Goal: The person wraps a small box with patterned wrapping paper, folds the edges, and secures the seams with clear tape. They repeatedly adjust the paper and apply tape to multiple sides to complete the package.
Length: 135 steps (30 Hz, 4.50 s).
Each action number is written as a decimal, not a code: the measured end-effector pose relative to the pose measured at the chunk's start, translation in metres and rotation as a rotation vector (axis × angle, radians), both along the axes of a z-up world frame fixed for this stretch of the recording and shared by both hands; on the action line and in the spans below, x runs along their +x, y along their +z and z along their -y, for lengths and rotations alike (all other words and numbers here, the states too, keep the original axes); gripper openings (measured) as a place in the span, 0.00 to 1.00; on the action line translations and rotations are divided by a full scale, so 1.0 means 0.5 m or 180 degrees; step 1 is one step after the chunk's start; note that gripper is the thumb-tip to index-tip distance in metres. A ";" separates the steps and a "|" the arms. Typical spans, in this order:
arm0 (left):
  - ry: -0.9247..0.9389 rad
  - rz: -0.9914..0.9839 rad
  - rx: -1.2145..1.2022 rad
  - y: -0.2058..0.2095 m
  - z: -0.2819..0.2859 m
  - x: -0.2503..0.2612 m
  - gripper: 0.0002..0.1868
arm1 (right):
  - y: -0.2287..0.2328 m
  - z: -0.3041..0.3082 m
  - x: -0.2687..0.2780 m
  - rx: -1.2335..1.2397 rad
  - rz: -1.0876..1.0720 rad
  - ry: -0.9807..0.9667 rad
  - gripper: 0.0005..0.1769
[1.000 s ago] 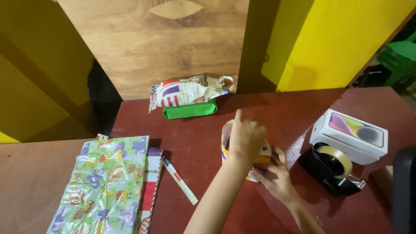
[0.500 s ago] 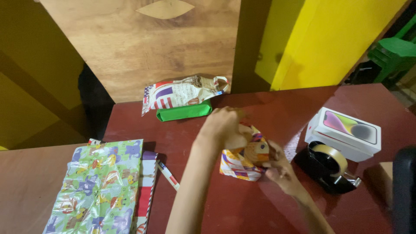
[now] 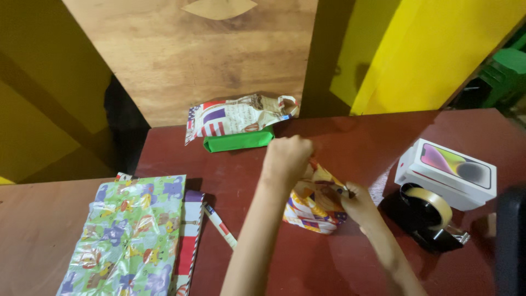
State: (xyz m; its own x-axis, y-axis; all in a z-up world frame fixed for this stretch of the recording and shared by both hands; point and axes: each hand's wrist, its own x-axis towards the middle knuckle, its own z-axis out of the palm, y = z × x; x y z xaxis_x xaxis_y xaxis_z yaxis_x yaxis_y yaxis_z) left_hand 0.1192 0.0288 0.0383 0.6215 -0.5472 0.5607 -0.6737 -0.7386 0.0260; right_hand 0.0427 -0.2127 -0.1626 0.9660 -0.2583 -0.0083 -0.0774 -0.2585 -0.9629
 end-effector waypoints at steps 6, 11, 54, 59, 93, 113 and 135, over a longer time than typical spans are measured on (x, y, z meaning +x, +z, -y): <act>-0.0316 0.0904 0.0154 0.009 0.018 -0.013 0.06 | -0.010 0.001 0.014 -0.0144 -0.0162 -0.0261 0.12; -0.0245 -0.0057 0.1266 0.039 0.023 -0.011 0.07 | -0.056 0.018 0.021 0.0256 0.0081 -0.0171 0.14; -0.0860 -0.1005 0.0202 0.008 0.020 0.060 0.09 | 0.067 -0.055 -0.019 0.0713 0.0317 -0.0116 0.09; -0.0648 -0.0681 0.0400 0.021 0.030 0.030 0.02 | 0.033 -0.040 -0.019 0.0515 0.0548 -0.0322 0.11; -0.0281 -0.1197 -0.3499 -0.219 0.057 -0.245 0.41 | 0.072 -0.138 -0.012 0.0406 0.0368 0.0148 0.17; -0.0114 -0.0302 -0.0894 -0.207 -0.051 -0.199 0.41 | 0.107 -0.046 0.025 0.0672 0.0415 0.0077 0.29; -0.1374 -0.2847 -0.4080 -0.181 -0.082 -0.158 0.54 | 0.147 -0.052 -0.050 0.0430 0.0284 0.1242 0.76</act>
